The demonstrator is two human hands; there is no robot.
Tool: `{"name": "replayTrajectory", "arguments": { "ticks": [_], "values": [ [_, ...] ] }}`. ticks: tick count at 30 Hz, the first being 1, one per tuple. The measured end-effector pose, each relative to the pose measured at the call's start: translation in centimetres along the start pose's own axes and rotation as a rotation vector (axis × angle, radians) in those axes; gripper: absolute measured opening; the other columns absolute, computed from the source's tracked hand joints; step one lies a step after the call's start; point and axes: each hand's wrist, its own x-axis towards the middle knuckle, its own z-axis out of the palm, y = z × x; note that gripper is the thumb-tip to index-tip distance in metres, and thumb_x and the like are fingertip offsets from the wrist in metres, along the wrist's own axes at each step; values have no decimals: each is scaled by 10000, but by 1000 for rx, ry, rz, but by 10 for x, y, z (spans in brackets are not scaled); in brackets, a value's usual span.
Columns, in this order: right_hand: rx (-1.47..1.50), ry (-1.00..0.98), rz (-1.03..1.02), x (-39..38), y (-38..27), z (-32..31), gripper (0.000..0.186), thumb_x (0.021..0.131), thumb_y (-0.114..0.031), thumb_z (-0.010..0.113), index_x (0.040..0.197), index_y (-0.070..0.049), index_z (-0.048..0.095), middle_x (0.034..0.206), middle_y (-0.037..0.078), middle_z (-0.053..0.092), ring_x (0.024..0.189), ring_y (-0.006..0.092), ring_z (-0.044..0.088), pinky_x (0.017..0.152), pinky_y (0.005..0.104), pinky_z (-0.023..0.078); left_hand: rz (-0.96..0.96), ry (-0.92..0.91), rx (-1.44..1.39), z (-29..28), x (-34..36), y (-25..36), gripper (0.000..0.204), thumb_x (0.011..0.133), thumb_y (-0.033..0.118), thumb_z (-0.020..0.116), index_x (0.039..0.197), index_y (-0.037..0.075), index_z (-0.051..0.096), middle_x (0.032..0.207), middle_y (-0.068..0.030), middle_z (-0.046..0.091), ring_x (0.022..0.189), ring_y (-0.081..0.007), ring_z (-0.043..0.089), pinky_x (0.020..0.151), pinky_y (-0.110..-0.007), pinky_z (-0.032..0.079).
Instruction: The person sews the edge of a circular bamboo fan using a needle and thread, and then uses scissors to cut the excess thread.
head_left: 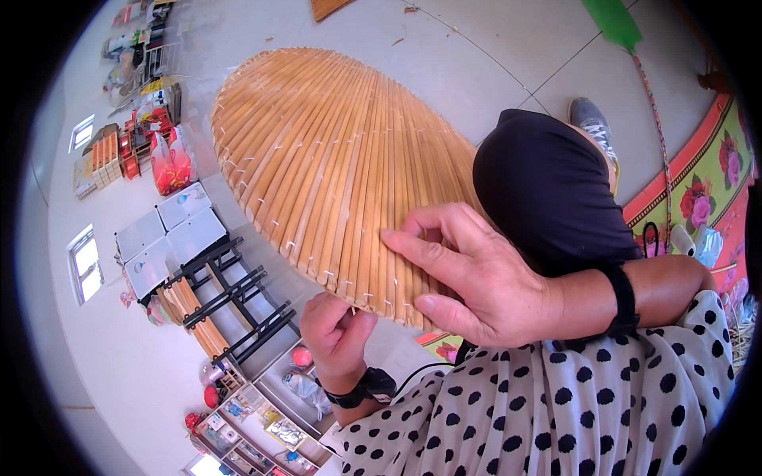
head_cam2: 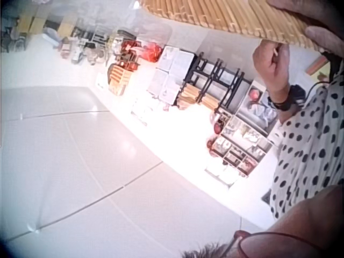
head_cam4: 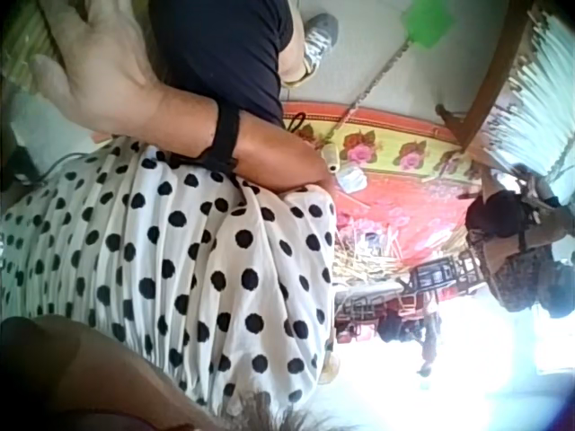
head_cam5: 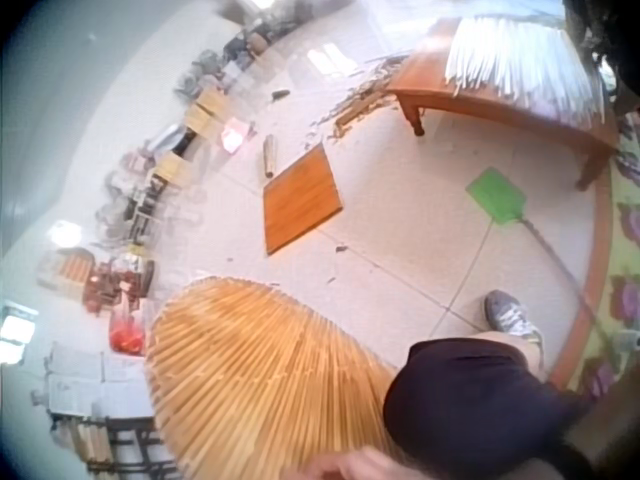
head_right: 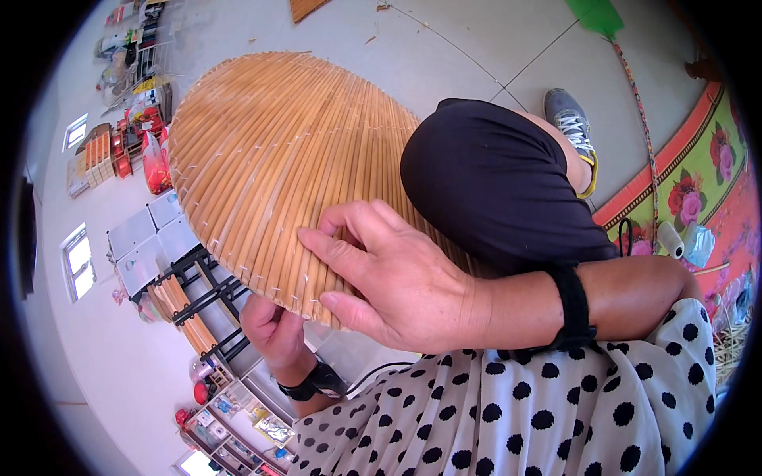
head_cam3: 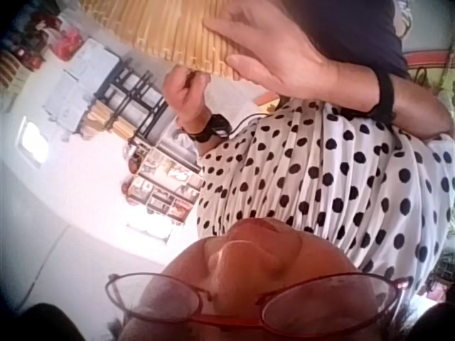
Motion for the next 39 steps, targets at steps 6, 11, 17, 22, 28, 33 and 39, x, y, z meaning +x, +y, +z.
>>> {"name": "replayTrajectory", "arguments": {
  "ticks": [6,11,17,22,28,33,39],
  "values": [
    [3,-32,10,0,0,0,563,883,-229,614,1324,85,457,1189,205,430,1064,365,457,943,422,419,-10,-31,21,-3,2,2,204,711,16,677,909,-31,698,584,-28,517,460,-105,405,462,-243,296],
    [5,-47,11,0,0,0,566,884,-226,613,1329,84,452,1191,200,428,1062,362,456,942,422,419,-36,-56,11,-8,-3,0,196,718,35,687,903,-29,698,587,-34,509,455,-122,383,461,-260,282],
    [3,-46,20,-1,-2,-2,564,880,-210,621,1331,80,450,1198,197,429,1059,362,458,931,419,423,-77,-65,-27,-5,-4,2,157,749,36,690,891,-29,677,608,-17,520,464,-94,372,459,-243,268],
    [-16,-42,28,0,-2,-6,568,889,-236,612,1333,81,450,1189,203,448,1041,368,467,916,426,432,-179,-35,-132,-5,-9,0,196,787,20,694,963,-36,631,670,-9,573,524,-46,411,474,-201,300],
    [-7,-26,-3,1,5,-12,598,922,-321,565,1333,100,456,1198,233,457,1071,369,477,931,416,432,-236,-73,-139,-2,-6,7,299,808,-5,685,1098,-52,632,779,-46,628,666,-78,553,600,-222,453],
    [9,-65,43,3,-1,-24,711,920,-419,566,1378,105,420,1237,235,438,1131,340,476,950,410,419,-71,-84,-95,6,1,1,271,820,1,665,1091,12,669,884,-101,693,663,-150,613,637,-244,498],
    [-172,-126,141,3,-10,-42,906,787,-494,720,1439,40,386,1329,180,399,1135,252,470,933,334,420,105,39,-361,38,6,-13,210,851,-7,645,1058,30,654,748,-68,620,567,-131,555,551,-241,443]
  ]
}}
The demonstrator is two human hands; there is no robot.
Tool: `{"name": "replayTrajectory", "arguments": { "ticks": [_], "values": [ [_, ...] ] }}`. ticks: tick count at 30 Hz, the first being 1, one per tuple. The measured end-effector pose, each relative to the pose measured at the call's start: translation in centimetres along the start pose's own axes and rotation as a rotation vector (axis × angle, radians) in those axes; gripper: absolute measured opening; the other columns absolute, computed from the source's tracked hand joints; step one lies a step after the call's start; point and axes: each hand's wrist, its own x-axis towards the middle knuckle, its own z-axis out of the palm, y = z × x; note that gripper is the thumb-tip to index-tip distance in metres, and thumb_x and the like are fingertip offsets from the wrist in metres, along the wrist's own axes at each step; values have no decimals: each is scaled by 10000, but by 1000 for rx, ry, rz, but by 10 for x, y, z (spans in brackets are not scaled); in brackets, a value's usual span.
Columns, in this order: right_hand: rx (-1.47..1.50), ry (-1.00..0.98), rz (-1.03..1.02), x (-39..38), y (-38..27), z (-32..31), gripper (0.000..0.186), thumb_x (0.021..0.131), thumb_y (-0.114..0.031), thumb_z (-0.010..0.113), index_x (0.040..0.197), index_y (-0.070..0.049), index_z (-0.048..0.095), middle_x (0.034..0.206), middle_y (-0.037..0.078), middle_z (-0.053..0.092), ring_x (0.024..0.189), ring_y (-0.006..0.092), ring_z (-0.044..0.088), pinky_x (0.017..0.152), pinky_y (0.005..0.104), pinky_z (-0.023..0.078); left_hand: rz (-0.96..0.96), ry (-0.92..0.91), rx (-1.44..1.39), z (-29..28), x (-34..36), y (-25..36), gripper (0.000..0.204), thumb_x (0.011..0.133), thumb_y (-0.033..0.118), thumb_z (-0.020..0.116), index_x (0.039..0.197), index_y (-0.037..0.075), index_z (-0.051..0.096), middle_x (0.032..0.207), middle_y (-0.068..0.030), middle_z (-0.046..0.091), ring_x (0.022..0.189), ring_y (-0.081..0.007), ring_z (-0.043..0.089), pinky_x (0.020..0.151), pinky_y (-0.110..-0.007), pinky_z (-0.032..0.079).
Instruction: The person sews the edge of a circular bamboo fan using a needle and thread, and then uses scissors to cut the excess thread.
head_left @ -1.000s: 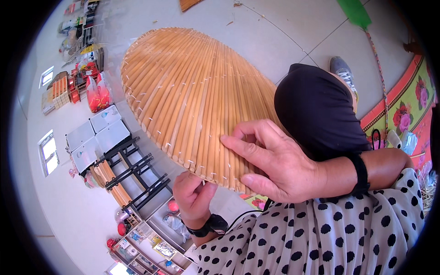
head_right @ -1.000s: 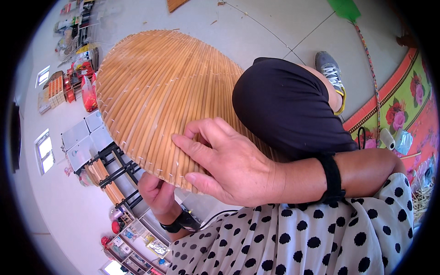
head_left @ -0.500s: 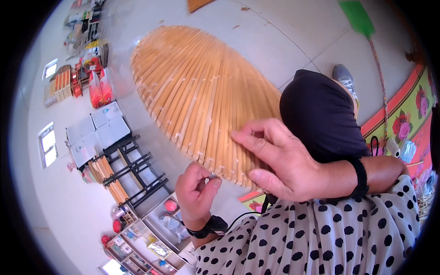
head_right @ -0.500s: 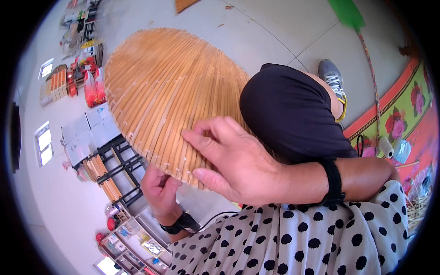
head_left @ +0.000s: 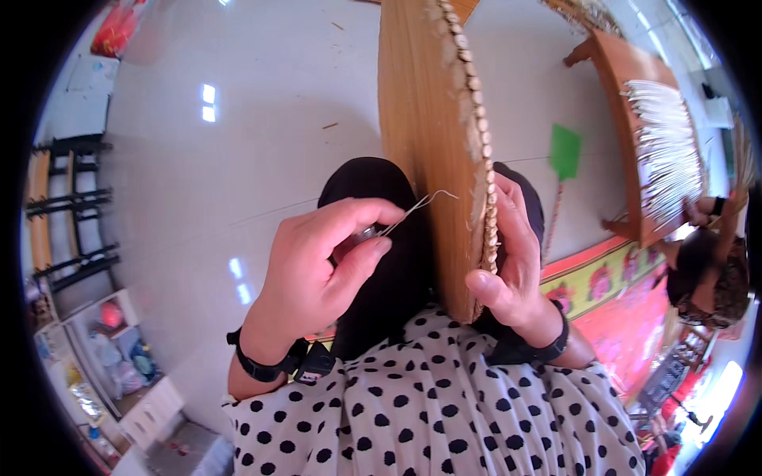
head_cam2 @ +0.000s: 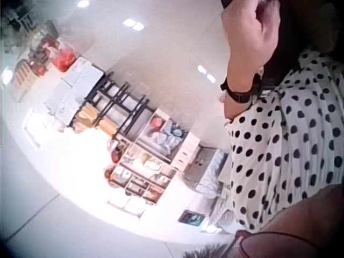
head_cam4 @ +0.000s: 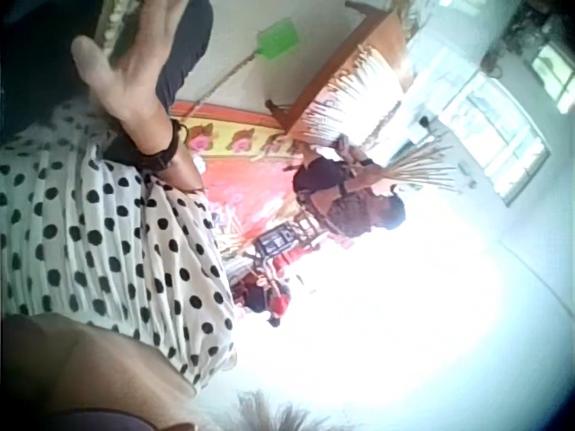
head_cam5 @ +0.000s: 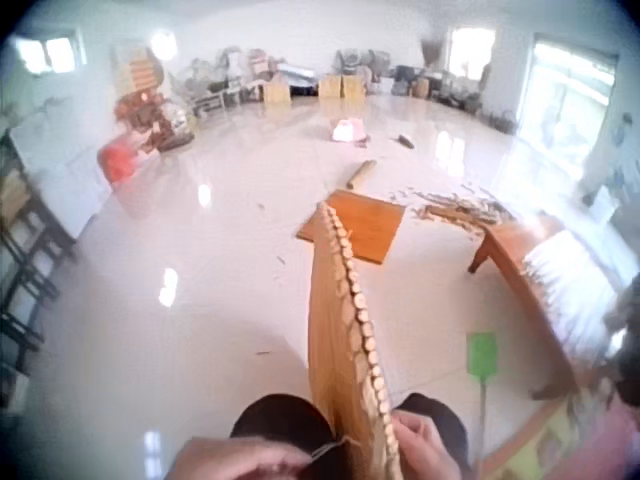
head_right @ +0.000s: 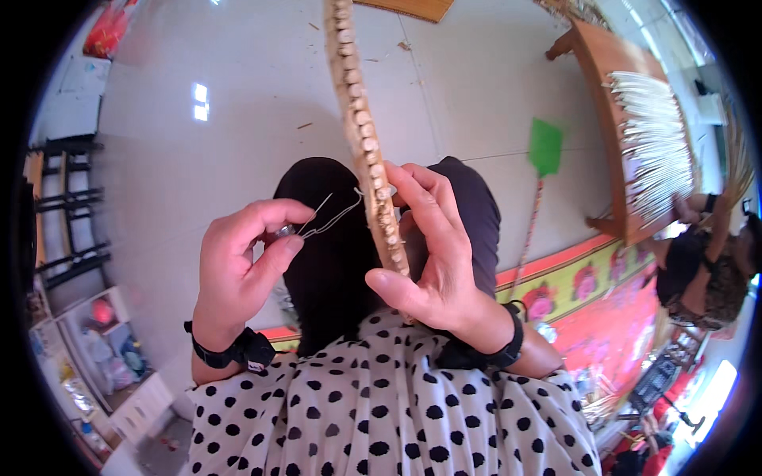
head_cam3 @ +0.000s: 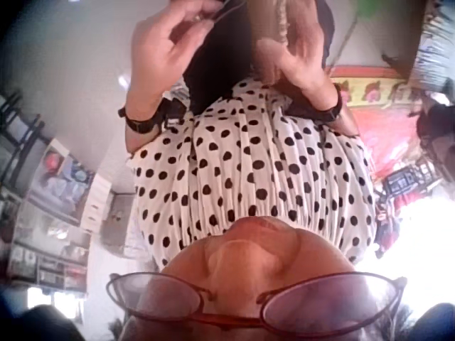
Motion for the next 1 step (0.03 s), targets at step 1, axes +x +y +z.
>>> {"name": "replayTrajectory", "arguments": {
  "ticks": [1],
  "values": [
    [-47,-28,3,2,-4,-5,906,787,-494,720,1439,40,386,1329,180,399,1135,252,470,933,334,420,21,3,-50,4,4,-1,204,865,-5,635,1064,35,656,752,-72,623,567,-135,557,550,-239,444]
  ]
}}
